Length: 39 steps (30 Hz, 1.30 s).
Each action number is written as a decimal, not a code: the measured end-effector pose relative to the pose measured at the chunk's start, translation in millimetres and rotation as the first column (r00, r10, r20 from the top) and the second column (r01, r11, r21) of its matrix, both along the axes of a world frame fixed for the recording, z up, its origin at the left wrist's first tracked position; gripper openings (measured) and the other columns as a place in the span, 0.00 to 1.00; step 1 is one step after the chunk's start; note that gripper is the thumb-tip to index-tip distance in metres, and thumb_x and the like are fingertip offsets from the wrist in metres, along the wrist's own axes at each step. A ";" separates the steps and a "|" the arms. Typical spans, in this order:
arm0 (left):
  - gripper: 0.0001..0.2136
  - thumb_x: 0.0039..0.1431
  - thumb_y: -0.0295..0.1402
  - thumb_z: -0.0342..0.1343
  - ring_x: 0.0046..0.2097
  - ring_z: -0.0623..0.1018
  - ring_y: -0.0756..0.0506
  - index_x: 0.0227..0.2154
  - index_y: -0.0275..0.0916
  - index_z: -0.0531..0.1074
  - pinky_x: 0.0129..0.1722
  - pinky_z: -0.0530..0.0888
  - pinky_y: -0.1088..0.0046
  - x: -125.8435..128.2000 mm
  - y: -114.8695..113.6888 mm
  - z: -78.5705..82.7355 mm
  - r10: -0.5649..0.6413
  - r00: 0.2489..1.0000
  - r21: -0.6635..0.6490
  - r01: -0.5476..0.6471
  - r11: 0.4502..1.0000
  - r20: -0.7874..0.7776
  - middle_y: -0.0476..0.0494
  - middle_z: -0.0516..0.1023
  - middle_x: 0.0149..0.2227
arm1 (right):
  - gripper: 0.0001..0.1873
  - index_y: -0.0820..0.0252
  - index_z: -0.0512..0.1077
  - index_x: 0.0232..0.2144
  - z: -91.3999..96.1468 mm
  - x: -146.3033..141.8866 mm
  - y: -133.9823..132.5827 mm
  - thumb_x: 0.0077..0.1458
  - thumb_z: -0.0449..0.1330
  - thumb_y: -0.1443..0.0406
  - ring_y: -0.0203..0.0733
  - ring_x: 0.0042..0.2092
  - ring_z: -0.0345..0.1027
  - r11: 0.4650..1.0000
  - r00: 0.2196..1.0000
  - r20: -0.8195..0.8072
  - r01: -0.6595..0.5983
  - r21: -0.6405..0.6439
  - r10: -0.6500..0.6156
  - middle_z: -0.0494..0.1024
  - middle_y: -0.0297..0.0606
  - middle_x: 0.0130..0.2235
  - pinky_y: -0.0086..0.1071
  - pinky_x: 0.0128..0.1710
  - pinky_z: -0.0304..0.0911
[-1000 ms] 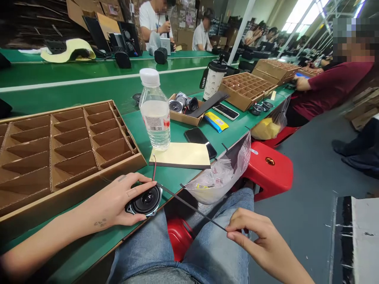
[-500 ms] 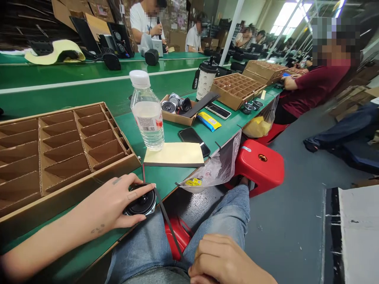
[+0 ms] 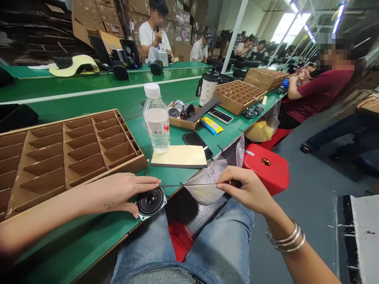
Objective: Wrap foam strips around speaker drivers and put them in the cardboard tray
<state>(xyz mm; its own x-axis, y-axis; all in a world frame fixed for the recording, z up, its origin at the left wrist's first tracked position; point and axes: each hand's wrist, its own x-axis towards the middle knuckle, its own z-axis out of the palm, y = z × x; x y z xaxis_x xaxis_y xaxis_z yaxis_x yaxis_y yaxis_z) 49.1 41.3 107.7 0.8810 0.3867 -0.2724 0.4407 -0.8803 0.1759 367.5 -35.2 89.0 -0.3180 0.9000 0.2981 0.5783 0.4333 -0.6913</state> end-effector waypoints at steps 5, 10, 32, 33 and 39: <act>0.30 0.46 0.52 0.56 0.34 0.77 0.43 0.50 0.41 0.64 0.34 0.71 0.69 -2.6 -16.9 -18.5 0.075 0.997 0.236 -0.070 0.969 -0.011 0.44 0.67 0.54 | 0.05 0.60 0.71 0.28 -7.4 2.0 15.5 0.54 0.58 0.64 0.38 0.31 0.66 1.000 1.000 -0.023 -0.006 0.010 0.007 0.72 0.37 0.28 0.30 0.30 0.62; 0.32 0.46 0.53 0.56 0.34 0.77 0.42 0.51 0.39 0.63 0.33 0.73 0.66 -2.3 -27.3 -26.2 0.129 0.992 0.298 -0.123 0.947 -0.001 0.44 0.68 0.53 | 0.05 0.60 0.71 0.28 -16.4 5.2 18.8 0.54 0.59 0.65 0.37 0.31 0.66 0.999 1.000 -0.021 -0.023 -0.024 0.023 0.72 0.36 0.28 0.29 0.29 0.62; 0.32 0.46 0.55 0.55 0.26 0.75 0.46 0.54 0.49 0.60 0.22 0.67 0.70 4.9 -26.4 -23.7 0.155 0.987 0.339 -0.130 0.932 -0.047 0.47 0.70 0.47 | 0.03 0.60 0.70 0.33 -39.8 -16.0 -49.8 0.57 0.56 0.70 0.36 0.31 0.65 0.984 0.984 -0.030 -0.178 -0.030 0.177 0.73 0.37 0.29 0.28 0.30 0.61; 0.32 0.45 0.54 0.55 0.26 0.75 0.46 0.54 0.49 0.60 0.22 0.66 0.70 5.2 -25.4 -23.5 0.146 0.988 0.340 -0.122 0.932 -0.046 0.47 0.70 0.47 | 0.03 0.60 0.70 0.33 -40.4 -19.3 -52.2 0.57 0.56 0.70 0.36 0.31 0.64 0.982 0.982 -0.029 -0.188 -0.028 0.187 0.73 0.36 0.29 0.29 0.30 0.61; 0.32 0.46 0.54 0.55 0.25 0.74 0.45 0.55 0.52 0.59 0.21 0.66 0.71 8.2 -26.7 -21.6 0.123 0.989 0.365 -0.086 0.927 -0.080 0.45 0.70 0.42 | 0.04 0.60 0.69 0.33 -41.1 -37.5 -64.9 0.58 0.55 0.71 0.35 0.31 0.63 0.970 0.970 0.025 -0.240 -0.028 0.241 0.72 0.35 0.29 0.29 0.30 0.59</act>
<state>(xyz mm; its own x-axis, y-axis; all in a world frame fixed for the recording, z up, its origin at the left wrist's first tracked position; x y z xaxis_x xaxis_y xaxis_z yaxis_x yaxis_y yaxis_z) 57.3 14.6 86.1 0.8061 0.5631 -0.1819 0.5322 -0.8243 -0.1932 330.0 -100.1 47.9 -0.5336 0.8031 0.2651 0.4784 0.5451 -0.6885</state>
